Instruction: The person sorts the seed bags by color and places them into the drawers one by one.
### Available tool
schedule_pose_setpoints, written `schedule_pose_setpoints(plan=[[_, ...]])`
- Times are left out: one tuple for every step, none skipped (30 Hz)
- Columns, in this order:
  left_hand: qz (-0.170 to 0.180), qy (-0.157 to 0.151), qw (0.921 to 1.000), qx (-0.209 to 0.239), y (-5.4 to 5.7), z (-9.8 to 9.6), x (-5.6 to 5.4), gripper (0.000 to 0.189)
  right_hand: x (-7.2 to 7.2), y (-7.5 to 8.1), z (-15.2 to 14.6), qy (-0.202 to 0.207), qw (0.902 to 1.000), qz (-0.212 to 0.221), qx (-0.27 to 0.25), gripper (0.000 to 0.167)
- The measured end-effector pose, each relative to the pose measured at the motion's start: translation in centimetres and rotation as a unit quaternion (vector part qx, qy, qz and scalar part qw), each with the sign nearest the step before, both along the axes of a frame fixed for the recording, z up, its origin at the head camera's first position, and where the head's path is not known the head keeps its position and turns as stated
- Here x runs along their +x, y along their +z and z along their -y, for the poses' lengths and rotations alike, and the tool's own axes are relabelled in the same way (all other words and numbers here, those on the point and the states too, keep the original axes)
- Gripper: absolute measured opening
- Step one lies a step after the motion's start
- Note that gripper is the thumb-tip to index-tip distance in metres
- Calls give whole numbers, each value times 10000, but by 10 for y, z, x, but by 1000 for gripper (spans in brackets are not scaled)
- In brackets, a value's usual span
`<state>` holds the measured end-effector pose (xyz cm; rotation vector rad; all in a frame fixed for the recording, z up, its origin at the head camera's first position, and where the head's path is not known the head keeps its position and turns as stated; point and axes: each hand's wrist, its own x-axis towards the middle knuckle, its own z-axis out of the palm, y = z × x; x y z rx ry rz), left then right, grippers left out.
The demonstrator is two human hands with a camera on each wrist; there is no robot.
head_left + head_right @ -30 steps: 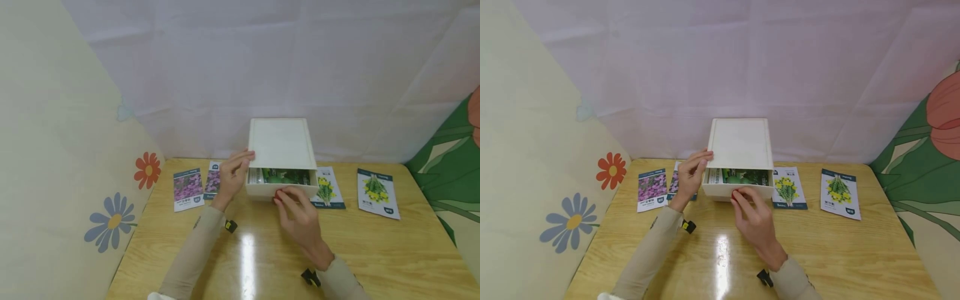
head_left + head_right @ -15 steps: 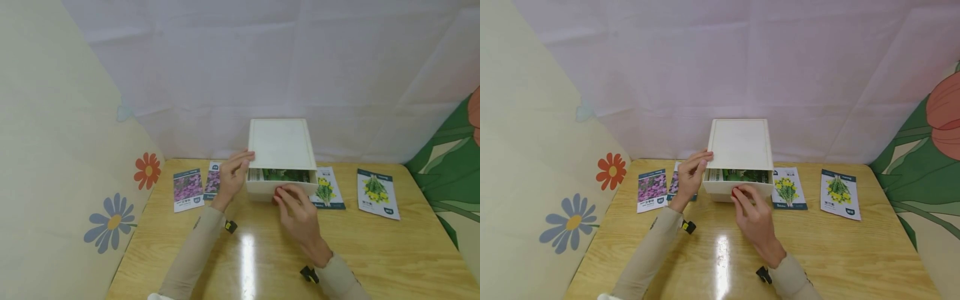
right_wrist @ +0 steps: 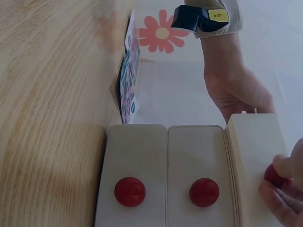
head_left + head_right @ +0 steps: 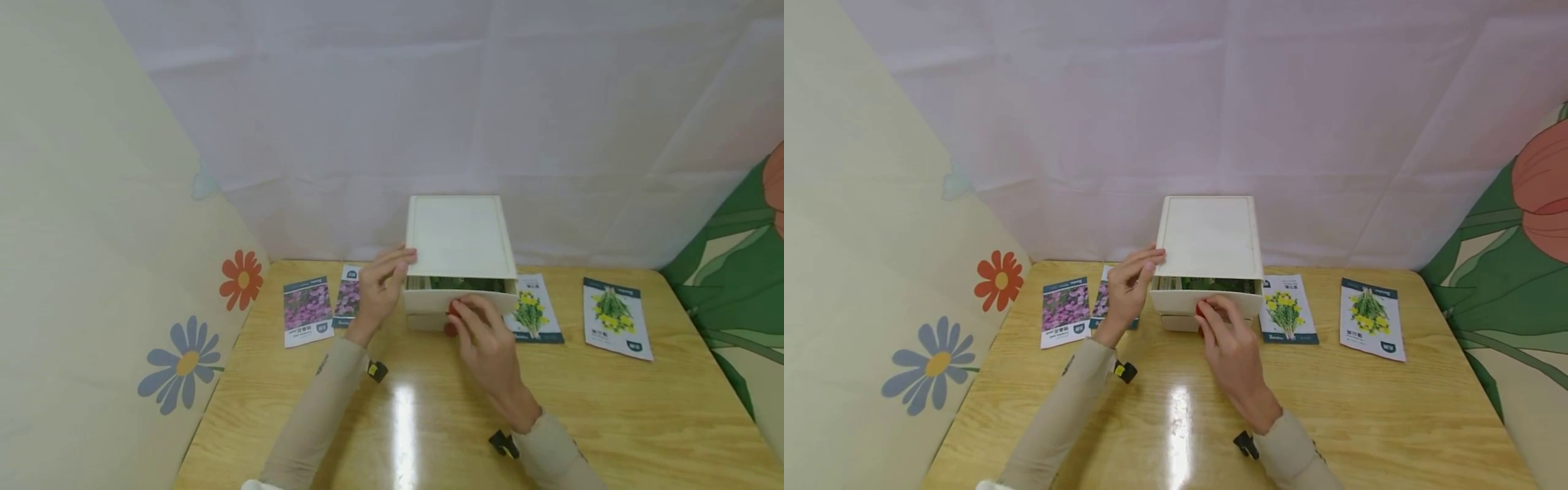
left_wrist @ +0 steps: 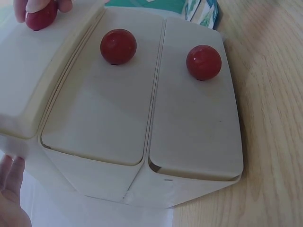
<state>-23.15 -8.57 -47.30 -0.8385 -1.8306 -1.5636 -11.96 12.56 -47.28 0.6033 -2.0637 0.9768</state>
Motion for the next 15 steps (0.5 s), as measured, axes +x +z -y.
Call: schedule_pose_setpoints(plan=[[0, -3, 10000, 10, 0, 0, 0, 19, 0, 0, 0, -25, 10000, 25, 21, 32], [6, -7, 10000, 22, 0, 0, 0, 19, -1, -1, 0, -30, 10000, 25, 24, 32], [9, -8, 10000, 31, 0, -1, 1, 18, -2, -1, 0, -42, 10000, 28, 41, 32], [14, -8, 10000, 38, 0, -1, 1, 18, -2, -1, 0, -58, 10000, 31, 49, 32], [6, -21, 10000, 53, 1, -1, 1, 18, -2, -1, 0, -73, 10000, 38, 55, 31], [-6, -31, 10000, 65, 1, -1, 1, 18, -3, -1, 0, -81, 9999, 43, 51, 31], [-13, -41, 10000, 73, 1, -1, 1, 18, -3, -1, 0, -93, 9999, 48, 50, 31], [-22, -52, 9999, 86, 2, -1, 1, 19, -4, -1, 0, -96, 9999, 53, 43, 31], [-28, -63, 9999, 96, 2, -1, 1, 19, -4, 0, 1, -109, 9999, 60, 44, 30], [-30, -73, 9999, 104, 2, -1, 1, 19, -5, 0, 1, -123, 9999, 75, 42, 30], [-31, -82, 9999, 115, 2, -1, 1, 19, -6, 0, 1, -138, 9998, 97, 42, 30], [-26, -82, 9999, 117, 2, -1, 1, 19, -6, 0, 1, -151, 9998, 107, 41, 30], [-17, -82, 9999, 119, 2, -1, 1, 19, -7, 0, 1, -166, 9998, 114, 40, 30], [-9, -76, 9999, 116, 2, -2, 1, 19, -7, 0, 1, -172, 9998, 118, 38, 30], [1, -70, 9999, 109, 2, -2, 1, 19, -7, 0, 1, -180, 9998, 121, 37, 30]])
